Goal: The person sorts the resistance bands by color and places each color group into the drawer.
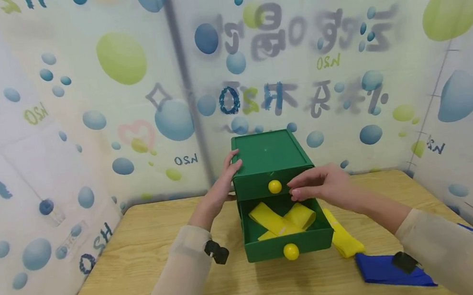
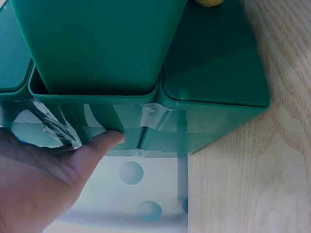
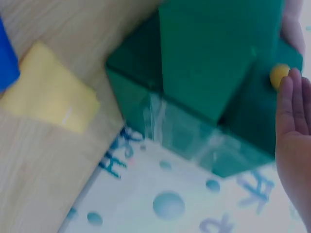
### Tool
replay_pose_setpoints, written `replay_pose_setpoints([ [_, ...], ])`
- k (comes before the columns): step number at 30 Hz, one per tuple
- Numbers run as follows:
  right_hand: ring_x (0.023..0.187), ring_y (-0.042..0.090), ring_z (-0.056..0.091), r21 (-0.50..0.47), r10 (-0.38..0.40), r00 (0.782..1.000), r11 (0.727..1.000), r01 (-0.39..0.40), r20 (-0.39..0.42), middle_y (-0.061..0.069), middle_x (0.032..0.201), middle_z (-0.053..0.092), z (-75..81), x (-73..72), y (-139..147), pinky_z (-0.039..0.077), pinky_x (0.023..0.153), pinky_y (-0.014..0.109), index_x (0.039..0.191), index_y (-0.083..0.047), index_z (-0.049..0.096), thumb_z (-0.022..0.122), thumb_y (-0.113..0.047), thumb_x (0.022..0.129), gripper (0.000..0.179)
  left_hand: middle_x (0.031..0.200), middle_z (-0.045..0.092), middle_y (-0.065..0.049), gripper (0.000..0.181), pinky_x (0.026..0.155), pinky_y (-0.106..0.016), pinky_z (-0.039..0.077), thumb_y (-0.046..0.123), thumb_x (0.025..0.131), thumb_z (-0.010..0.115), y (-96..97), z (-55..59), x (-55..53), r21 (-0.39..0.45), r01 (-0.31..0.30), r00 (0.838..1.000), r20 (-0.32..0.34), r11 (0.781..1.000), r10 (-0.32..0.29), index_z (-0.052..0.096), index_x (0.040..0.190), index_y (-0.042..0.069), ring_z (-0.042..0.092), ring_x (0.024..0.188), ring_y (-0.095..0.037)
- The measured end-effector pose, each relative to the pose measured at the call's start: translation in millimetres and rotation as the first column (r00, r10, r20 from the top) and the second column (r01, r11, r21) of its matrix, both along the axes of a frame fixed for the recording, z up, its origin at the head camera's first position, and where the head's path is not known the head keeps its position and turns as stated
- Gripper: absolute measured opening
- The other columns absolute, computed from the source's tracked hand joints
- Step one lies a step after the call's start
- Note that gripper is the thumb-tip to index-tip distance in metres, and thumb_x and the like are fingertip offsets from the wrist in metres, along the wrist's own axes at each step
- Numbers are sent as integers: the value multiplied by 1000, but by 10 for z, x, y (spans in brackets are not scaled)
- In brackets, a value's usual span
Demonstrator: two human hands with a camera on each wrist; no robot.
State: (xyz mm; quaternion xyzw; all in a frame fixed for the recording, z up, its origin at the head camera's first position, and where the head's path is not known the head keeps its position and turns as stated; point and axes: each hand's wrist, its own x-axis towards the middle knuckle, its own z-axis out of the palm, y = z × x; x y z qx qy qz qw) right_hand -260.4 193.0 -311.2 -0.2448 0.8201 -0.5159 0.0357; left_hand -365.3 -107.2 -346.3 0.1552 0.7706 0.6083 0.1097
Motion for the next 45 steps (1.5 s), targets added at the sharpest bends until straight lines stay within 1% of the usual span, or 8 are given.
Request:
replay_pose_setpoints([
  [5,93,19,81,-48,-83,996,996,81,-32,6,102,83,114,-11,321,63,90,26,128,8,70,72,-18,102,36,180,-2,1,64,113,-78,39,70,106,39,-14,12,5,7,1,1000,-3,1000,-1,12,162,58,28,158,-50],
  [11,93,16,79,50,-129,992,990,129,-14,0,101,82,-43,52,655,62,89,25,128,0,73,73,-22,102,34,180,1,-1,64,114,-78,38,68,106,41,-17,6,2,6,-13,1000,13,1000,13,14,162,57,28,158,-50],
  [18,94,12,75,215,-136,991,968,133,-3,7,113,79,-493,122,939,62,83,27,123,-9,77,75,-26,100,29,180,2,-1,65,113,-78,39,70,104,41,-14,3,-5,2,-11,1000,3,1000,11,14,162,58,30,158,-48],
  [26,84,1,61,285,37,995,958,-10,-88,5,109,76,-1151,184,1063,56,68,23,109,-14,79,76,-21,99,13,181,-1,3,65,113,-79,38,65,106,42,-13,-2,-9,11,-29,1000,-7,1000,29,12,163,60,23,161,-46],
  [31,83,0,56,305,77,996,951,-58,-51,1,108,71,-1418,213,1073,50,66,22,107,-18,78,81,-23,95,13,181,0,6,63,112,-79,39,62,107,41,16,6,-15,20,-36,999,1,999,36,12,163,61,20,162,-43],
  [35,88,-2,52,334,39,999,942,-37,0,0,112,67,-1499,230,1059,46,69,22,106,-19,75,83,-23,92,17,181,1,7,62,112,-78,39,61,107,40,19,6,-22,14,-42,999,7,999,42,12,163,61,22,162,-43],
  [40,84,-1,51,315,7,1000,949,-14,23,3,107,65,-1510,232,1041,46,69,22,105,-11,70,83,-15,90,20,181,1,7,63,112,-78,40,60,107,40,12,12,-30,12,-42,999,14,999,42,12,163,61,23,162,-43],
  [45,82,-1,53,295,4,999,955,-19,52,2,103,66,-1518,210,1056,46,68,23,105,-8,69,78,-14,95,15,181,-1,7,63,112,-78,40,60,107,40,16,10,-37,19,-27,1000,9,999,27,11,163,61,22,162,-42],
])
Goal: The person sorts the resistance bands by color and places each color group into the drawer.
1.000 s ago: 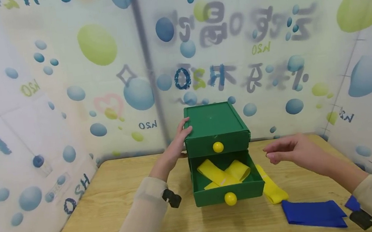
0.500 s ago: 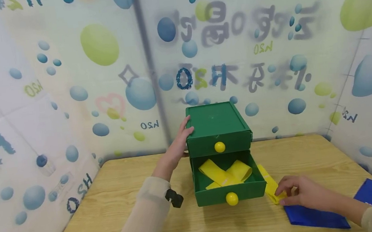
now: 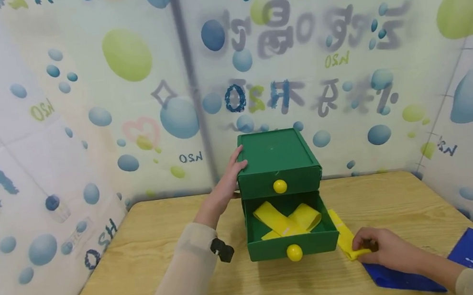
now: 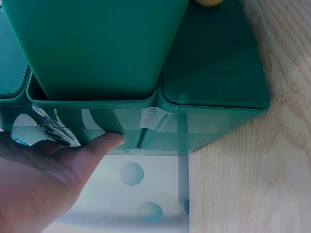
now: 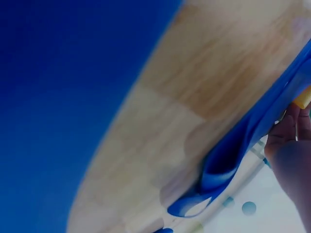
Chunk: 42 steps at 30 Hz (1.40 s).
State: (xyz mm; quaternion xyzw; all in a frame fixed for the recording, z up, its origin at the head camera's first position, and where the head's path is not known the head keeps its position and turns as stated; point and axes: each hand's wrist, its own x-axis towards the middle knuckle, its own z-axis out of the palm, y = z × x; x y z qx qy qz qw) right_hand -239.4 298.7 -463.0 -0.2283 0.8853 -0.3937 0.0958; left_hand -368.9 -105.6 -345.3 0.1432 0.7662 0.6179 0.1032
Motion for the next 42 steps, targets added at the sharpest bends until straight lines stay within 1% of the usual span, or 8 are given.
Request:
replay_pose_setpoints([
  [6,88,-4,55,24,70,998,997,-70,-7,-2,109,70,5,-61,47,48,71,21,109,-14,74,70,-19,103,9,181,0,7,62,112,-77,40,61,107,39,-12,-15,12,-2,3,1000,-13,1000,-3,11,163,60,21,163,-40],
  [12,91,-3,55,25,131,991,991,-130,-26,-2,111,70,7,-107,70,49,74,21,109,-17,74,73,-21,101,9,179,16,6,57,111,-70,47,55,109,46,-8,32,55,29,-31,997,-64,999,33,28,163,54,33,159,-37],
  [17,89,-1,55,22,109,993,994,-110,38,0,109,68,15,-121,115,49,76,20,112,-12,69,74,-19,100,14,176,29,1,47,121,-65,39,49,110,52,3,57,90,31,-70,989,-132,997,73,49,156,42,35,159,-35],
  [20,89,1,54,18,95,993,995,-96,66,2,109,66,10,-137,136,48,76,20,112,-9,67,73,-18,101,16,174,33,0,44,121,-65,40,48,109,52,3,57,100,30,-78,986,-146,996,82,53,153,40,38,156,-36],
  [28,86,8,55,-25,86,991,996,-84,107,2,102,62,-7,-169,141,44,71,23,109,-6,64,74,-20,101,19,174,29,1,47,120,-68,38,54,110,46,-27,39,108,0,-24,989,-143,1000,24,46,154,41,36,156,-36],
  [34,88,3,56,-14,91,991,996,-90,98,4,106,66,10,-163,144,47,75,20,107,-8,69,73,-19,101,14,174,27,0,48,117,-70,40,56,110,42,-32,26,92,-10,-9,990,-138,1000,7,41,156,42,37,155,-38],
  [38,89,0,55,-11,102,992,995,-102,71,3,108,68,10,-158,143,48,77,19,106,-8,71,72,-17,101,10,176,21,-1,51,115,-71,42,56,109,39,-25,14,77,-16,9,995,-97,1000,-11,34,159,45,39,153,-42],
  [42,90,0,55,5,101,994,995,-101,49,1,108,69,-3,-153,151,48,78,18,105,-10,72,72,-16,101,7,179,11,2,56,122,-72,32,53,107,44,-13,12,86,-28,31,995,-92,999,-33,28,161,46,29,160,-40],
])
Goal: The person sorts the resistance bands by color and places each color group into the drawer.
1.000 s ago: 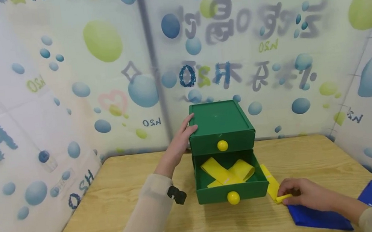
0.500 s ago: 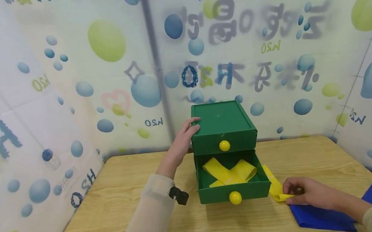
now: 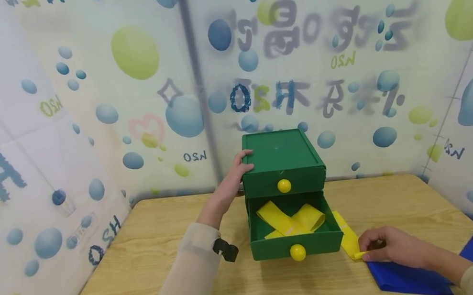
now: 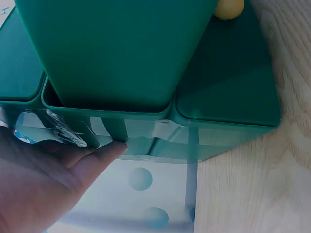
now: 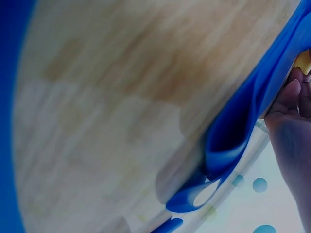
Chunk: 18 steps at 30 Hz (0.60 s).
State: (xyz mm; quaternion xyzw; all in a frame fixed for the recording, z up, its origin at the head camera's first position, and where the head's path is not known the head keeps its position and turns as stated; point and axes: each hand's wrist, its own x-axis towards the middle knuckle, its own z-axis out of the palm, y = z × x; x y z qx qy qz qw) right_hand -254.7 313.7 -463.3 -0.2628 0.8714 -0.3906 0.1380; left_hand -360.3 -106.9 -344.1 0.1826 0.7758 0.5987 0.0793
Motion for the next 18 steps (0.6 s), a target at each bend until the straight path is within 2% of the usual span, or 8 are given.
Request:
replay_pose_setpoints([
  [4,89,-1,55,8,-4,1000,1000,4,-10,0,108,69,-12,-7,-7,48,77,18,104,-11,72,72,-16,101,6,180,6,6,60,124,-74,26,55,104,51,-19,-4,15,-10,7,1000,-4,1000,-7,28,159,48,23,163,-37],
  [6,89,-1,55,4,-3,1000,1000,3,-16,0,107,69,-14,-3,-8,48,77,19,104,-11,72,72,-16,101,5,180,7,6,61,122,-75,29,57,103,53,-23,-11,27,-8,9,1000,7,1000,-9,28,158,51,26,162,-38],
  [12,88,0,56,-3,17,1000,1000,-17,-25,-3,104,70,12,0,-22,48,76,19,103,-12,72,73,-17,101,6,180,6,6,59,123,-72,29,56,104,50,-14,-21,39,-14,-9,1000,-12,1000,8,28,158,50,29,161,-38],
  [17,88,-1,56,14,24,999,1000,-24,-34,-4,105,70,148,6,-23,49,76,20,106,-13,73,72,-18,101,8,179,9,2,58,123,-68,33,50,104,47,27,-15,32,-12,-21,999,-32,1000,20,28,159,46,33,157,-38],
  [18,88,-1,57,18,22,998,1000,-21,-66,-4,105,71,194,11,-25,50,75,20,106,-14,73,72,-18,101,7,179,9,1,58,121,-69,35,49,104,46,33,-14,33,-8,-21,999,-30,1000,21,28,159,45,34,156,-39],
])
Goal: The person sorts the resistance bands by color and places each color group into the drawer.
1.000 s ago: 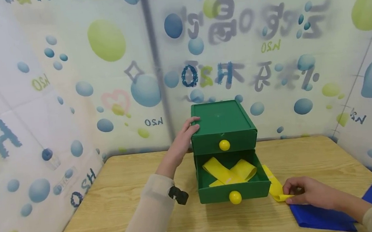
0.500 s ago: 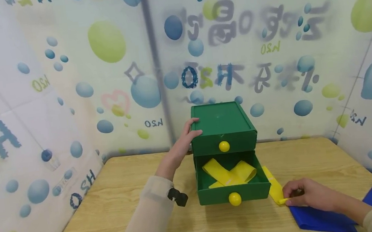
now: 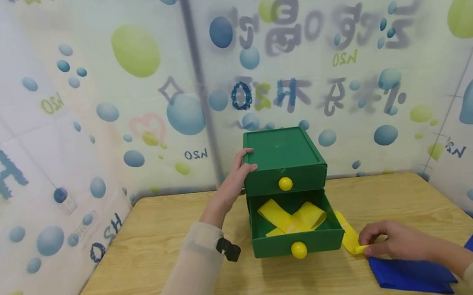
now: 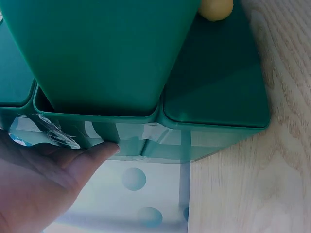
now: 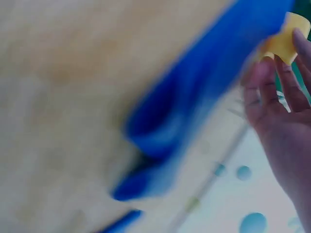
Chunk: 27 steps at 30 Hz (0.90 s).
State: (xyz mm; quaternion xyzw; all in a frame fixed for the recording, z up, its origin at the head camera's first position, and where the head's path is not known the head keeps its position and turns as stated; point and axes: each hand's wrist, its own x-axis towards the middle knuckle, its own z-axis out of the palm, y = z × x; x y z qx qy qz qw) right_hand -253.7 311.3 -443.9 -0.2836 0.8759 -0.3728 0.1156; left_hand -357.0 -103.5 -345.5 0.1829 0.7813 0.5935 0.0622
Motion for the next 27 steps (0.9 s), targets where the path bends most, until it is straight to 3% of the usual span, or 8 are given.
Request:
replay_pose_setpoints([
  [3,87,-1,58,11,-27,990,1000,29,-139,-4,105,72,178,19,-11,51,70,22,105,-17,74,73,-14,101,6,179,9,0,58,119,-67,37,47,104,45,15,1,-5,12,-3,1000,-1,1000,3,27,159,44,37,153,-39],
  [6,83,-3,59,41,-76,952,995,92,-296,-8,99,74,391,51,-32,52,64,22,102,-21,75,74,-12,99,10,178,12,-2,58,117,-66,40,46,104,44,20,2,4,23,-12,1000,9,1000,11,27,159,44,41,149,-39],
  [8,80,-4,60,59,-98,929,990,127,-357,-11,95,75,533,83,-50,53,62,22,103,-22,76,74,-11,99,11,176,16,-4,57,116,-66,42,45,104,43,20,-1,13,32,-20,1000,23,999,19,27,159,45,45,146,-40],
  [16,74,-1,62,6,-119,863,990,141,-491,-18,92,75,938,320,-144,54,60,23,107,-26,79,73,-7,99,22,177,13,-5,60,116,-63,44,41,104,42,52,-10,4,58,-20,999,29,998,18,25,161,41,47,144,-40],
  [24,72,2,61,-52,-37,841,999,11,-539,-18,94,74,1180,527,-395,54,59,22,108,-31,77,76,-1,95,33,176,14,-7,61,115,-63,43,41,104,42,63,0,12,55,-26,999,21,998,25,25,162,39,46,144,-41],
  [27,72,3,62,-73,-15,848,997,-27,-530,-17,94,74,1251,581,-501,55,60,22,108,-30,76,75,0,95,34,176,14,-8,61,115,-62,43,41,104,41,65,0,10,57,-22,1000,19,998,21,25,162,38,45,145,-41],
])
